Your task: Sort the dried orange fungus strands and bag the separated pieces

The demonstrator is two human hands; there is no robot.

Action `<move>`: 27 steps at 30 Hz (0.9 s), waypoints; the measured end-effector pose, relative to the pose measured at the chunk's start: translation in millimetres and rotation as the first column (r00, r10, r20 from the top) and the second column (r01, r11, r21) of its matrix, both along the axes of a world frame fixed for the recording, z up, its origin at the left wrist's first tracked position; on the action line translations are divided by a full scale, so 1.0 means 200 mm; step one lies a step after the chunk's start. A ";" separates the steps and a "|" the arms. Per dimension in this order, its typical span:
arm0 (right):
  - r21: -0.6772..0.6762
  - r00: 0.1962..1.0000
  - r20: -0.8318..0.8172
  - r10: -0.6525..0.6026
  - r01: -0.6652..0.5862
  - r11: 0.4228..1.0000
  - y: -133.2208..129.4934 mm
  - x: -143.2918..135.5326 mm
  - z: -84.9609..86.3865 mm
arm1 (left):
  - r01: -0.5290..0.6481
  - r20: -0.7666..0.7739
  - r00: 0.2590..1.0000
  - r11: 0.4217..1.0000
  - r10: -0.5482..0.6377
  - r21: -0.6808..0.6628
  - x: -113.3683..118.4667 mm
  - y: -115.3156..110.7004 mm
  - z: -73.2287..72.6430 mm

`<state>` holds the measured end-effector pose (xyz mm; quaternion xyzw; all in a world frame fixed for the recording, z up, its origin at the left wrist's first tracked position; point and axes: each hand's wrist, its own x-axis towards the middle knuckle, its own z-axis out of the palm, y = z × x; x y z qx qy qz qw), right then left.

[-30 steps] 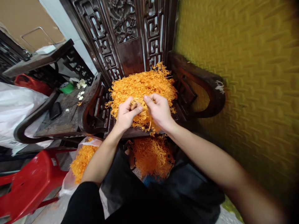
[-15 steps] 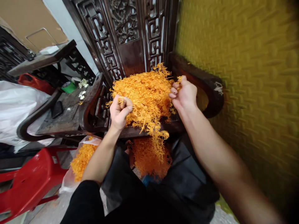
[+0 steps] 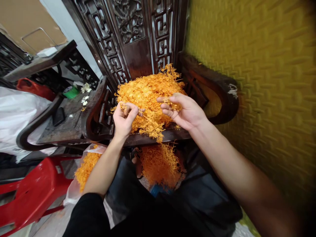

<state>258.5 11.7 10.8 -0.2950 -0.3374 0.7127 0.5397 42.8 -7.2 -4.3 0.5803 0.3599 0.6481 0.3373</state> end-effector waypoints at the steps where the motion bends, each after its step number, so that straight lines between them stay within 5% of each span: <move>1: 0.006 1.000 0.003 0.011 -0.011 1.000 0.00 0.01 0.00 | -0.012 -0.001 1.000 1.000 0.012 0.002 0.01 0.00 0.00; 9: 0.121 0.954 0.276 0.114 -0.153 0.981 -0.05 -0.05 -0.04 | 0.090 -0.106 0.991 0.994 -0.083 0.058 0.05 -0.03 -0.03; 14: 0.245 0.961 0.239 -0.136 0.076 0.966 -0.06 -0.11 -0.08 | 0.274 -0.409 0.872 0.960 -0.269 -0.048 0.06 -0.06 -0.02; 18: 0.196 0.989 0.109 -0.097 0.075 0.978 -0.03 -0.06 -0.05 | 0.432 -0.064 0.888 0.873 -0.456 -0.227 0.04 0.01 0.01; 22: 0.180 0.996 0.045 0.081 -0.087 0.980 -0.03 -0.02 -0.03 | 0.470 0.309 0.881 0.745 -0.360 -0.473 0.02 0.08 -0.01; 25: 0.166 0.988 0.001 0.156 -0.154 0.974 -0.04 -0.03 -0.03 | 0.509 0.371 0.860 0.648 -0.351 -0.566 0.04 0.08 -0.07; 27: 0.154 0.984 0.024 0.175 -0.176 0.972 -0.05 -0.04 -0.04 | 0.500 0.322 0.866 0.666 -0.382 -0.554 0.07 0.07 -0.11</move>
